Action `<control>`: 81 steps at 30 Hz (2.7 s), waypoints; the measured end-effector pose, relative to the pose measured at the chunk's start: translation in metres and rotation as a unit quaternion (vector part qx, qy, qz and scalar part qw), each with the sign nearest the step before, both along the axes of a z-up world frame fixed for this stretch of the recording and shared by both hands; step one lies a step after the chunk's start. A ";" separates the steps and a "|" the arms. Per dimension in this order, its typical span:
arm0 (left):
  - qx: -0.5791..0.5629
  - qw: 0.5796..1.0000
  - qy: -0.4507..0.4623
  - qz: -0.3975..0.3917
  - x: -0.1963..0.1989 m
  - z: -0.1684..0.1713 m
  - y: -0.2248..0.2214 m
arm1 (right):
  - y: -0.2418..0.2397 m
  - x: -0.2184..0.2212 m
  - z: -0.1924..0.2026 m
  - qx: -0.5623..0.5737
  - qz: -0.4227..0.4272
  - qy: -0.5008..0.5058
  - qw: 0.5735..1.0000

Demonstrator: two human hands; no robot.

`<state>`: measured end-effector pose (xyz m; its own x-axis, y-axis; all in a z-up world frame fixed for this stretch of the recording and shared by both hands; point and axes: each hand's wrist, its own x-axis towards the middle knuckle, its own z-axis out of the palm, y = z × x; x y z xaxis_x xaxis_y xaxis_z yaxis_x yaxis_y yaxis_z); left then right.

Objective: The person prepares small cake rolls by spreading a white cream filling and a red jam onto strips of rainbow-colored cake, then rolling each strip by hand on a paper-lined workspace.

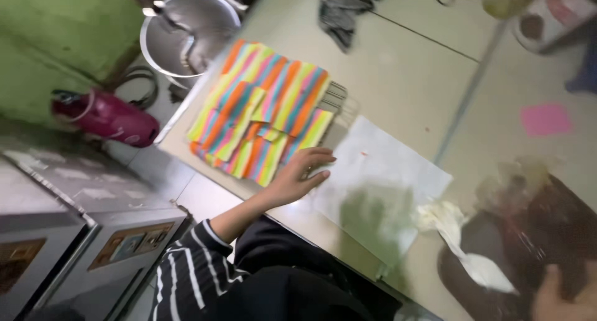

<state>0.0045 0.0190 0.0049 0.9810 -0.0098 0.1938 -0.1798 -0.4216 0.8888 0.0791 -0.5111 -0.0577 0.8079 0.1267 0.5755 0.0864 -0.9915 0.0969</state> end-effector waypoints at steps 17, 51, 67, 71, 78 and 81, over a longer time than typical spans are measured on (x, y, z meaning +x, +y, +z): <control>0.394 0.916 0.029 0.075 0.046 -0.002 0.203 | 0.207 -0.057 0.050 0.128 0.318 -0.028 0.939; 0.324 0.889 0.228 0.229 -0.023 0.007 0.192 | 0.213 -0.065 0.063 0.058 0.342 0.023 0.938; 0.249 0.859 0.385 0.226 -0.045 0.001 0.185 | 0.266 -0.051 0.060 0.099 0.474 0.146 0.863; 0.274 0.873 0.336 0.224 -0.047 -0.013 0.193 | 0.333 -0.054 0.088 0.158 0.580 0.172 0.780; -0.033 0.941 0.262 0.213 -0.048 0.018 0.180 | 0.468 -0.051 0.085 0.229 0.624 0.246 0.706; -0.205 0.927 0.241 0.204 -0.043 0.017 0.180 | 0.520 -0.055 0.073 0.267 0.615 0.264 0.693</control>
<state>-0.0382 0.1987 0.0215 0.8610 0.3577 -0.3615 0.3786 0.0240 0.9253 0.0243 0.0093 0.0153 0.3928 0.7895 0.4716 0.7828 -0.0178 -0.6221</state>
